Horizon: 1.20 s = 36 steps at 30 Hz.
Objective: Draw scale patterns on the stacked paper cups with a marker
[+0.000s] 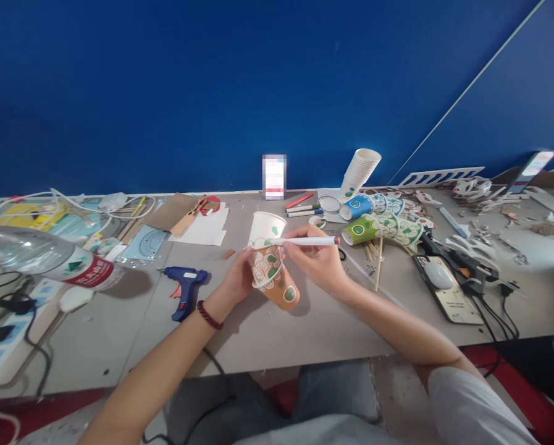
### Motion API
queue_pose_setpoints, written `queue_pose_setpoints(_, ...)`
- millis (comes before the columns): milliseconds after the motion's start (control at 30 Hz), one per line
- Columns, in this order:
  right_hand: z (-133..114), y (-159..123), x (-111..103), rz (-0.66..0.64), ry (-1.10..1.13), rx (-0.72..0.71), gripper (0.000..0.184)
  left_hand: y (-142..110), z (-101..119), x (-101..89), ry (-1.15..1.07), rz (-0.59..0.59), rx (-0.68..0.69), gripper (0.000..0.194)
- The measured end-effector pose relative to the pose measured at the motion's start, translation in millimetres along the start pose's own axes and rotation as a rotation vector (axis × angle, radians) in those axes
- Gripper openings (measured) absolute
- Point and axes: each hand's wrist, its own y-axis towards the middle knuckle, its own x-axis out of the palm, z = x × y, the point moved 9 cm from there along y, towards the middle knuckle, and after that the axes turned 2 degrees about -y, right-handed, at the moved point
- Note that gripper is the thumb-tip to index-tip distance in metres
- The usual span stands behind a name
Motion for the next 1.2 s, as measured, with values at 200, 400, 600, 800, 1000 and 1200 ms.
queue_pose_setpoints(200,-3.2,-0.2,0.3,-0.012,-0.013,0.005,0.006,-0.2,1.1,0.4,-0.003,0.006,0.013,0.032)
queue_pose_setpoints(400,-3.9,-0.2,0.4,-0.009,-0.042,-0.006,0.006,-0.2,-0.2,0.1,-0.008,0.001,0.004,0.03)
queue_pose_setpoints(600,-5.0,0.3,-0.6,-0.001,-0.07,-0.017,0.006,-0.9,0.0,1.6,-0.014,-0.008,-0.008,0.026)
queue_pose_setpoints(800,-4.7,-0.8,-0.3,0.007,-0.085,-0.023,0.007,-1.1,-0.5,-0.7,-0.024,0.017,-0.013,0.029)
queue_pose_setpoints(1000,-3.0,-1.3,0.6,0.002,-0.073,-0.026,0.008,-0.5,0.4,-0.8,-0.021,0.033,-0.005,0.029)
queue_pose_setpoints(1200,-3.4,-1.2,0.1,0.01,-0.083,-0.032,0.008,-1.0,1.1,-3.2,0.002,0.066,0.004,0.029)
